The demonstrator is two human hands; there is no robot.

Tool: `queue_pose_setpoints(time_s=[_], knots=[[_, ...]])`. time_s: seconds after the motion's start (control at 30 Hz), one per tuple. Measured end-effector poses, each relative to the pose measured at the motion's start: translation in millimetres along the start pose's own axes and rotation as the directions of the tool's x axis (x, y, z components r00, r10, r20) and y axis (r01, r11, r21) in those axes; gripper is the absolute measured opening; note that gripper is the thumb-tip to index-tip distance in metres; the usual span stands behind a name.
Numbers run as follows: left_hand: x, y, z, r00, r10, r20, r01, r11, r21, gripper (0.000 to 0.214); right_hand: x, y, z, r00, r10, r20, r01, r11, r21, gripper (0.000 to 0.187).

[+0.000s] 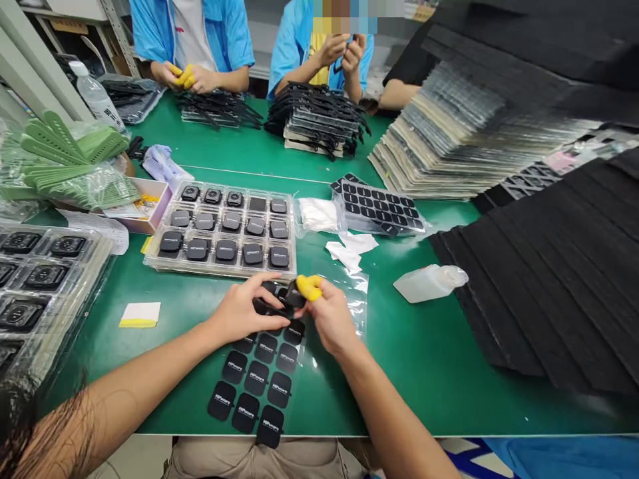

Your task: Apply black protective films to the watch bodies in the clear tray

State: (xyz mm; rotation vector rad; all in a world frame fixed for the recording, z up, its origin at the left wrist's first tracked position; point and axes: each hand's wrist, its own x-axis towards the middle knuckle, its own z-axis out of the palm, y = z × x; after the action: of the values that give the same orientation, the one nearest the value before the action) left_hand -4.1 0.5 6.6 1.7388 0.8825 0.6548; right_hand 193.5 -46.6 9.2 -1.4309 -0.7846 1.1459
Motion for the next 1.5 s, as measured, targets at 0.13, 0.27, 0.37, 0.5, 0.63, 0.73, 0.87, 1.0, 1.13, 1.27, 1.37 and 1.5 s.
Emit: queue_pose_setpoints(time_s=[0.13, 0.27, 0.37, 0.5, 0.63, 0.73, 0.87, 1.0, 1.13, 1.27, 1.37, 1.5], knots=[[-1, 0, 0.2, 0.999, 0.041, 0.012, -0.041, 0.999, 0.011, 0.063, 72, -41, 16, 0.939, -0.338, -0.058, 0.307, 0.903, -0.300, 0.034], [0, -3, 1.5, 0.996, 0.089, 0.022, -0.089, 0.995, 0.041, 0.053, 159, -78, 60, 0.899, -0.430, 0.086, 0.388, 0.689, -0.612, 0.017], [-1, -6, 3.4, 0.993, 0.118, 0.009, -0.118, 0.992, 0.053, 0.051, 190, -87, 87, 0.896, -0.379, 0.231, 0.397, 0.454, -0.798, 0.013], [0, -9, 5.3, 0.992, 0.123, 0.016, -0.123, 0.992, 0.019, 0.050, 194, -83, 115, 0.872, -0.384, 0.303, 0.419, 0.265, -0.869, 0.020], [1, -9, 3.8, 0.996, 0.057, 0.069, -0.058, 0.998, 0.014, 0.050, 197, -81, 143, 0.913, -0.234, 0.334, 0.392, 0.278, -0.877, 0.021], [2, -8, 1.8, 0.995, 0.026, 0.098, -0.029, 0.999, 0.031, 0.051, 204, -86, 154, 0.914, -0.229, 0.336, 0.399, 0.346, -0.849, 0.027], [2, -8, 0.2, 0.997, 0.021, 0.079, -0.023, 0.999, 0.024, 0.051, 197, -94, 149, 0.911, -0.229, 0.343, 0.412, 0.496, -0.765, 0.028], [3, -5, -1.5, 0.999, -0.004, 0.043, 0.004, 1.000, -0.015, 0.047, 139, -83, 109, 0.868, -0.372, 0.329, 0.474, 0.820, -0.321, 0.033], [3, -2, -2.7, 0.999, -0.015, 0.044, 0.016, 1.000, -0.026, 0.045, 52, -35, 47, 0.878, -0.440, 0.187, 0.463, 0.880, -0.104, 0.038], [2, -1, -1.8, 1.000, 0.005, 0.009, -0.005, 0.999, -0.038, 0.068, -1, 16, 18, 0.936, -0.344, 0.067, 0.349, 0.933, -0.084, 0.042], [0, 1, -1.5, 1.000, -0.002, -0.011, 0.002, 1.000, 0.002, 0.073, -10, 28, 20, 0.934, -0.355, 0.046, 0.357, 0.919, -0.168, 0.030], [0, 2, -2.2, 1.000, -0.021, -0.013, 0.022, 0.999, 0.041, 0.060, -10, 18, 20, 0.927, -0.372, 0.043, 0.369, 0.888, -0.275, 0.013]])
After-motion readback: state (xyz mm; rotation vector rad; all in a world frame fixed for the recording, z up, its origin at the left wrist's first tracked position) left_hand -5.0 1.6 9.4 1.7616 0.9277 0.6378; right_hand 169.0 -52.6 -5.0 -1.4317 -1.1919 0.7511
